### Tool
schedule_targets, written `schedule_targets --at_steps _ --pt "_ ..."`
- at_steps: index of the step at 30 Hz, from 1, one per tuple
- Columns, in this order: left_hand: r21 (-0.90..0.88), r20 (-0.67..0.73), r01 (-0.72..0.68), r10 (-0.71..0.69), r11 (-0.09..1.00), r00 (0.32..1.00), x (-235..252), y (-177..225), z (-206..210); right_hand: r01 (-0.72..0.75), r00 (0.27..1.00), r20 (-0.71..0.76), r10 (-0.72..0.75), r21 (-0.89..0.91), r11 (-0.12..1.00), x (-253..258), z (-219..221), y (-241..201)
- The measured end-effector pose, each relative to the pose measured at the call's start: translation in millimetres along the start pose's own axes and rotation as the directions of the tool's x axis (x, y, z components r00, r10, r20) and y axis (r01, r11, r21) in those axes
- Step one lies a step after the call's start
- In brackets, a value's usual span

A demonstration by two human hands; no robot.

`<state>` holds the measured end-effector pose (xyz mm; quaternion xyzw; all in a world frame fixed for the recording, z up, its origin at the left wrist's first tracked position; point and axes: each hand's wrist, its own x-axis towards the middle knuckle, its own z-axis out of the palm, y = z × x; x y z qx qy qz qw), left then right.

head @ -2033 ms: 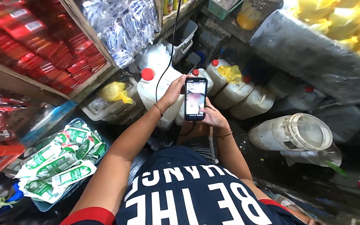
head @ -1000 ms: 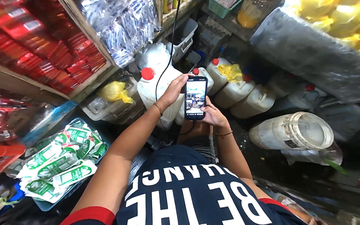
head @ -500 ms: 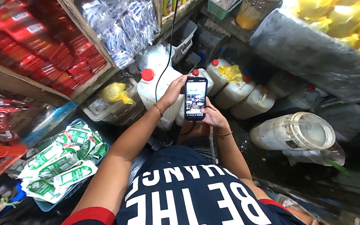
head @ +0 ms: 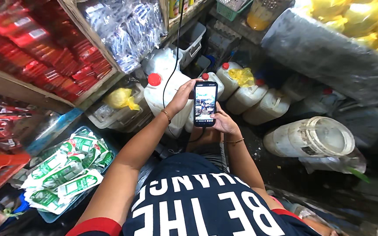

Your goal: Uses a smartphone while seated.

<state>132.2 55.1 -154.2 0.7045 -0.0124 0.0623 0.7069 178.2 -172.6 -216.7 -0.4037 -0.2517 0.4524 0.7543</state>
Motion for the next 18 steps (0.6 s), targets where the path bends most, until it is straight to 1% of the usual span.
schedule_targets --at_steps 13,18 --pt "-0.009 0.001 0.001 -0.001 1.000 1.000 -0.8 0.8 -0.8 0.002 1.000 0.006 -0.002 0.013 1.000 1.8 -0.5 0.4" --pt "-0.011 0.000 -0.003 0.003 1.000 1.000 -2.1 1.3 -0.7 0.008 0.999 0.035 -0.009 0.012 1.000 2.2 -1.6 1.5"
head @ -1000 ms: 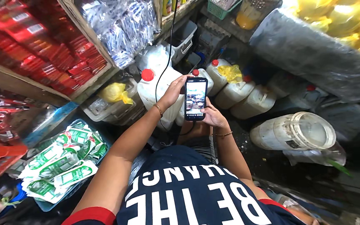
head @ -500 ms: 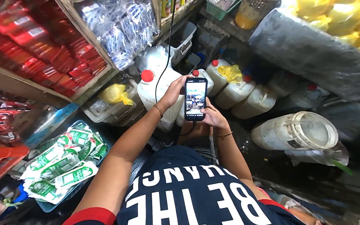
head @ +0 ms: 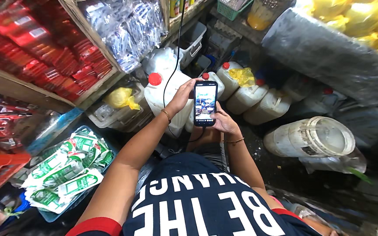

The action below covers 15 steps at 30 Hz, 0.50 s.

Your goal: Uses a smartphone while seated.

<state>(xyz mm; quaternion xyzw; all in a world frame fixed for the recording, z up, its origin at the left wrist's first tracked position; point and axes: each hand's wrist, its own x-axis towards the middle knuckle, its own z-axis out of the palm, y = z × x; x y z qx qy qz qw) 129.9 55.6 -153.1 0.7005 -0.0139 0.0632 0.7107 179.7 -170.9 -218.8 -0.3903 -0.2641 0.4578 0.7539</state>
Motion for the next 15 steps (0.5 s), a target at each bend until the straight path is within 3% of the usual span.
schedule_targets --at_steps 15 --pt "0.017 0.004 0.003 -0.003 1.000 1.000 1.0 -1.1 -0.5 -0.016 0.998 -0.064 0.015 -0.015 1.000 -1.5 1.5 0.0"
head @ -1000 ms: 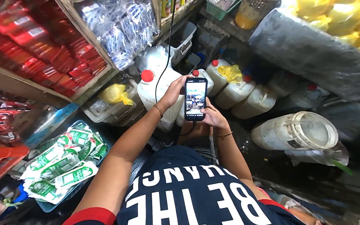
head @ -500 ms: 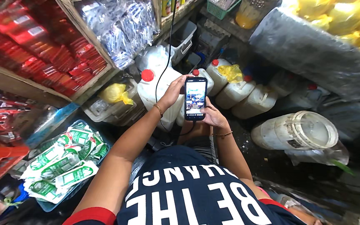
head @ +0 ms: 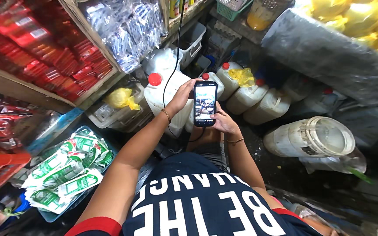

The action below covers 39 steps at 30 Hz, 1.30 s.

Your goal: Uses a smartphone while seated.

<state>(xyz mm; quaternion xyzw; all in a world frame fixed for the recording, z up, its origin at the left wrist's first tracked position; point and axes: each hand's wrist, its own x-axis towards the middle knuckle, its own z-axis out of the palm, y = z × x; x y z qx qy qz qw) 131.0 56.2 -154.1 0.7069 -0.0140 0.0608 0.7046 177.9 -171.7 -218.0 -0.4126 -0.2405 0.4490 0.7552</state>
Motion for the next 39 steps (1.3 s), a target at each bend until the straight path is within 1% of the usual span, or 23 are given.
schedule_targets --at_steps 8,18,28,39 --pt "0.004 0.008 -0.008 0.008 1.000 1.000 0.0 1.7 1.0 0.000 1.000 0.032 0.000 -0.009 1.000 -1.4 -1.5 -0.7" --pt "0.005 0.005 -0.012 0.012 1.000 1.000 -0.1 1.1 0.7 -0.010 0.999 0.033 0.009 0.020 1.000 -1.3 -2.0 -0.4" --pt "0.014 -0.012 0.034 -0.034 0.999 0.999 1.6 0.1 1.3 -0.002 1.000 0.017 0.002 -0.003 1.000 -1.7 -1.1 0.8" --pt "0.000 0.002 0.008 -0.008 1.000 1.000 0.4 1.1 1.4 -0.012 1.000 -0.004 0.012 0.012 1.000 -1.7 -1.7 0.5"
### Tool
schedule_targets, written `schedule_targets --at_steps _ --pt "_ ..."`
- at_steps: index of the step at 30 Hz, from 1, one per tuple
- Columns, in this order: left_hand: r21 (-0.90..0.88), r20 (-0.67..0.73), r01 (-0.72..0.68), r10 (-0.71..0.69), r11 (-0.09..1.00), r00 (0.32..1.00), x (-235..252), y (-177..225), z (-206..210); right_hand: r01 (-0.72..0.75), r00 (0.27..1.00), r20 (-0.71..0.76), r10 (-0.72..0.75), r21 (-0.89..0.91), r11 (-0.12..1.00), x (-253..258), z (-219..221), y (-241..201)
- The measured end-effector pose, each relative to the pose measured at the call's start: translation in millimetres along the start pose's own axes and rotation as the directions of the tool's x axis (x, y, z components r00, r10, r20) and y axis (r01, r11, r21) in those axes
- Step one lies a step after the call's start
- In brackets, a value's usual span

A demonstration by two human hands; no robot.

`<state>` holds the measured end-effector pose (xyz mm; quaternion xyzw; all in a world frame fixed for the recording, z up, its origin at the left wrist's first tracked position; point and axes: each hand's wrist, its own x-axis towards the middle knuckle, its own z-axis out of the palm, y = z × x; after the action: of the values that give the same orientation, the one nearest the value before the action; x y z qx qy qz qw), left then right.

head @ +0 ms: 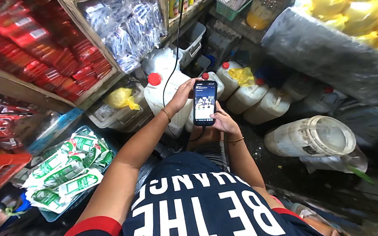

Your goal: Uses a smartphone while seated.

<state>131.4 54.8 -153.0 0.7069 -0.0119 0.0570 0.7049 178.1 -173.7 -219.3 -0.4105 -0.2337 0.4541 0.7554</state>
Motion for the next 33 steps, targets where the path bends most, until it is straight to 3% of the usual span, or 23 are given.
schedule_targets --at_steps 24,33 --pt "-0.012 -0.005 -0.006 0.006 1.000 1.000 -1.5 0.0 0.0 0.035 0.999 0.020 -0.035 -0.001 0.999 0.1 1.9 0.8" --pt "-0.024 -0.022 0.066 -0.067 0.998 0.998 -0.6 0.8 -3.5 0.091 0.992 0.092 -0.083 -0.094 0.991 0.3 1.3 0.9"
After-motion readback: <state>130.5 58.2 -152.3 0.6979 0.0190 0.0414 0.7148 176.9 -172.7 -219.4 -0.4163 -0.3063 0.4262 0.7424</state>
